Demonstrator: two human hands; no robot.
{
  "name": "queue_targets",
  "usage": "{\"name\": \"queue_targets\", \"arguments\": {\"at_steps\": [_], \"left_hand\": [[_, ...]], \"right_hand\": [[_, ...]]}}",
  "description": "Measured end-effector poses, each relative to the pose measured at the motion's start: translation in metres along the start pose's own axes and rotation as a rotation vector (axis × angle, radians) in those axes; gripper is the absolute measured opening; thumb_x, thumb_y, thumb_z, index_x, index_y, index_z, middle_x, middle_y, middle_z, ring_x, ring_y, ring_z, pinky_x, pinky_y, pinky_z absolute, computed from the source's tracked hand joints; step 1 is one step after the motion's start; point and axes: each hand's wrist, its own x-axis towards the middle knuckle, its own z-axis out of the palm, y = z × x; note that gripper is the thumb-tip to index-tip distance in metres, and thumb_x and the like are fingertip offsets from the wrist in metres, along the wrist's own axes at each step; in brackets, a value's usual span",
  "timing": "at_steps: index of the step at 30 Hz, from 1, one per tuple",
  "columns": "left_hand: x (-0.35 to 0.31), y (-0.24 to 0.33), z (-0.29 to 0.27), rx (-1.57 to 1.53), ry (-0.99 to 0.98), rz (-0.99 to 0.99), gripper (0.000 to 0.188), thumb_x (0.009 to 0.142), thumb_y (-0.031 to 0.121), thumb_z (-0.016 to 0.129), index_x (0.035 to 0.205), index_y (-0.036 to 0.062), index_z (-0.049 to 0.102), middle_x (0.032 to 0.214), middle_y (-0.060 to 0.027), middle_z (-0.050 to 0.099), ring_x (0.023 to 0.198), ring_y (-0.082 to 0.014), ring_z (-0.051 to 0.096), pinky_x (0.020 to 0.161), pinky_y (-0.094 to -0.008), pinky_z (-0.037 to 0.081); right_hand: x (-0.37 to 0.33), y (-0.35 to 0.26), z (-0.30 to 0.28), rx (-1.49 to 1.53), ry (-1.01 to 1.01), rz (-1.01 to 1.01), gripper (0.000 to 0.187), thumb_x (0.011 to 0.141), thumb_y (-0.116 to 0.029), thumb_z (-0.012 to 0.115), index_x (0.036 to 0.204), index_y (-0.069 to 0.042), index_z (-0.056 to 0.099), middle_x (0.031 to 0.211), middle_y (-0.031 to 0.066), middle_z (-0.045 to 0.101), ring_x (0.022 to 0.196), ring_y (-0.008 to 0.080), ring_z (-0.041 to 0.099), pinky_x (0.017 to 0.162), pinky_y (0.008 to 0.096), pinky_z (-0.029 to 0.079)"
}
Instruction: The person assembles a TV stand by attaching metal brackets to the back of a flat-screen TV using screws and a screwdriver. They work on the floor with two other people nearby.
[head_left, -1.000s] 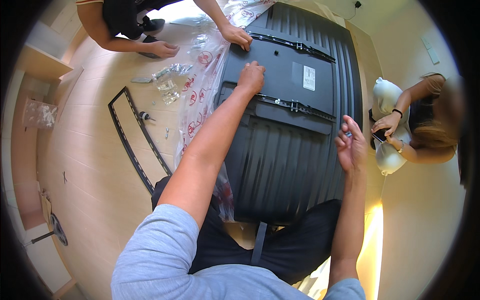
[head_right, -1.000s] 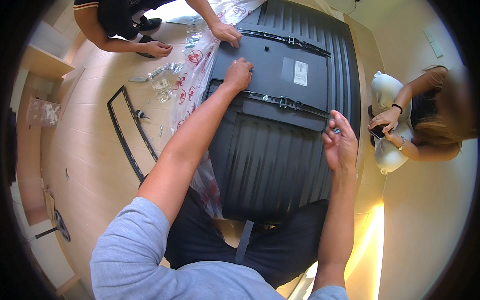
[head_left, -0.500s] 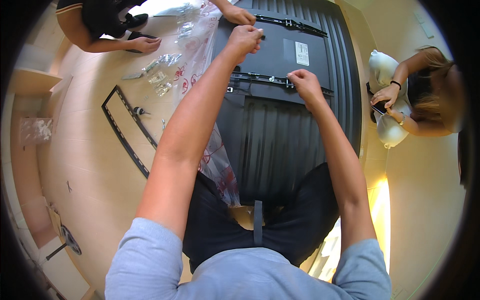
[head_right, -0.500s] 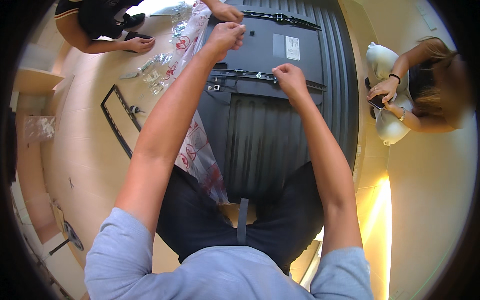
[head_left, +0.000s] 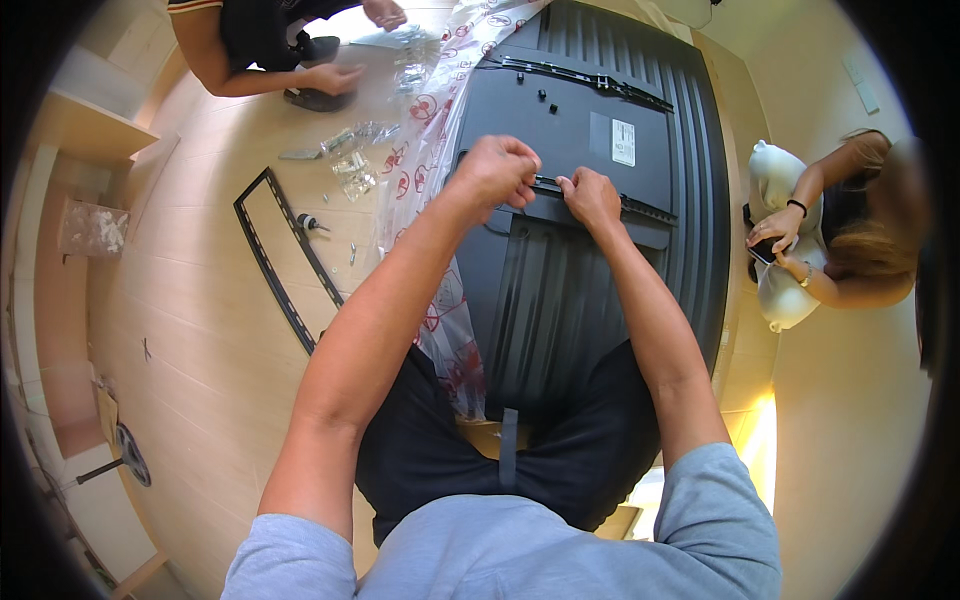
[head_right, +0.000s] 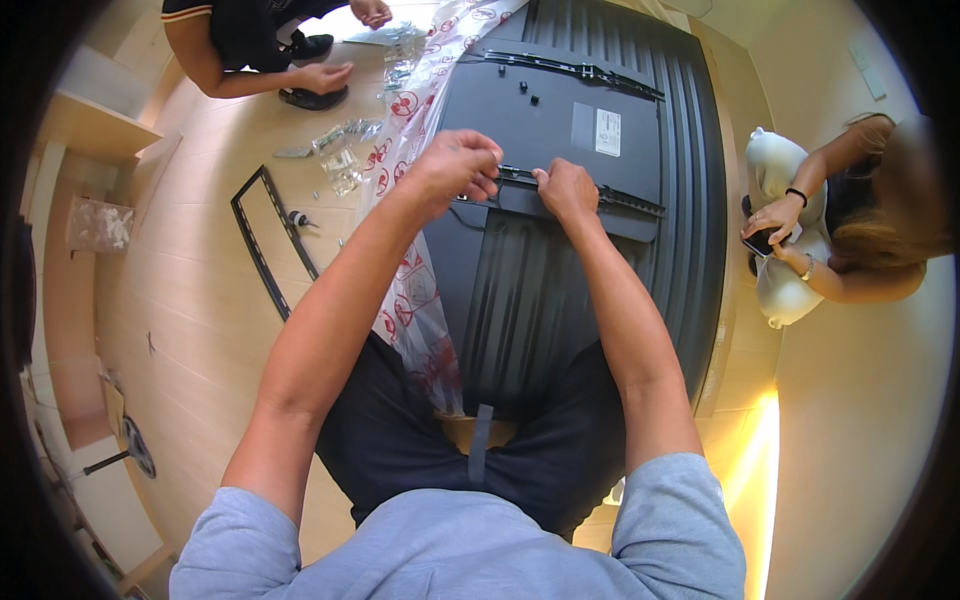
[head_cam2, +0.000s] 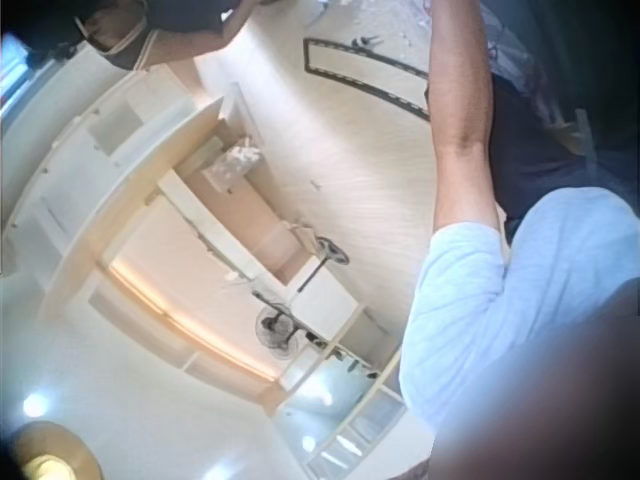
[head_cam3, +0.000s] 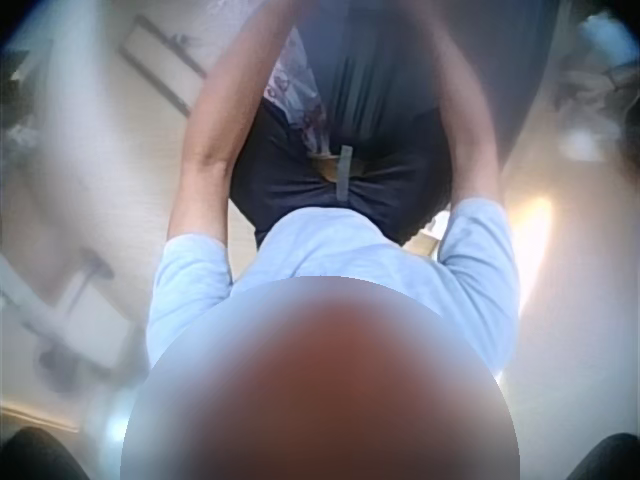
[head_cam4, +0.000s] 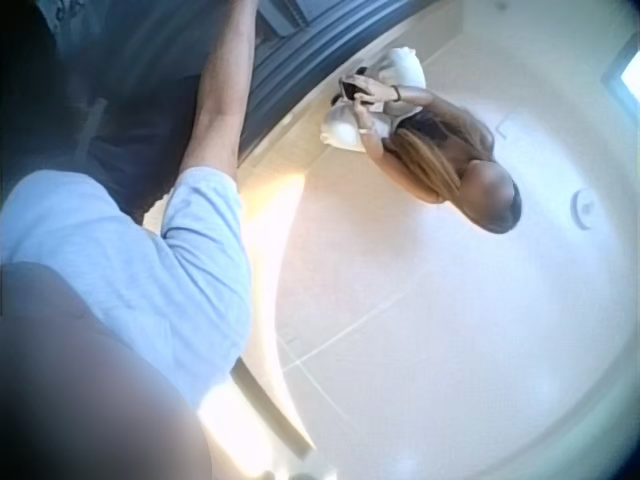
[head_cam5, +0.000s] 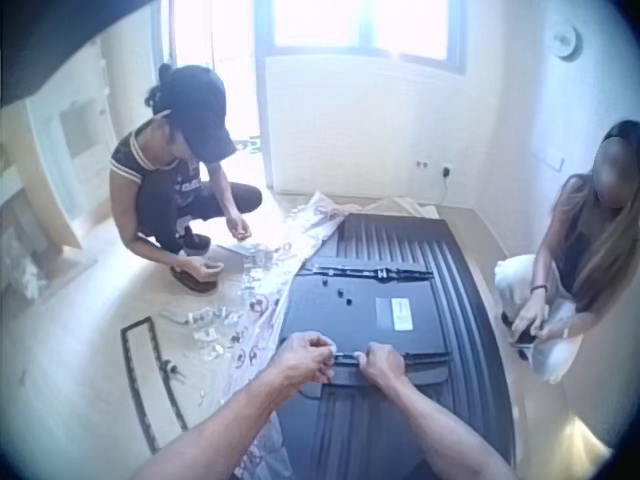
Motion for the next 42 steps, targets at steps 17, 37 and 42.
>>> {"name": "queue_targets", "arguments": {"at_steps": [17,37,42], "left_hand": [[0.034,-0.036,-0.001,-0.158,-0.059,-0.372,0.02,0.097,0.015,0.056,0.105,-0.0016,0.061,0.083,-0.0091,0.062,0.063,-0.0187,0.065,0.055,-0.0327,0.055],[0.049,-0.053,0.011,0.084,-0.019,-0.283,0.014,0.097,0.011,0.063,0.101,-0.0022,0.066,0.083,-0.0115,0.066,0.06,-0.0213,0.064,0.048,-0.0339,0.053],[0.043,-0.058,0.011,0.011,-0.017,-0.269,0.014,0.098,0.009,0.059,0.107,-0.0009,0.062,0.092,-0.0115,0.065,0.067,-0.0207,0.066,0.06,-0.0329,0.059]], "right_hand": [[0.011,0.01,0.004,0.139,-0.008,-0.082,0.029,0.095,-0.033,0.068,0.102,-0.005,0.071,0.099,0.0228,0.074,0.099,0.0431,0.069,0.085,0.0528,0.053],[0.011,-0.002,-0.003,-0.063,-0.082,-0.046,0.035,0.094,-0.038,0.07,0.101,-0.004,0.07,0.099,0.0229,0.074,0.099,0.0436,0.07,0.085,0.0539,0.054],[0.003,0.001,0.004,-0.121,-0.028,-0.036,0.036,0.093,-0.04,0.072,0.096,-0.005,0.071,0.093,0.0221,0.074,0.093,0.0432,0.071,0.08,0.0528,0.054]]}}
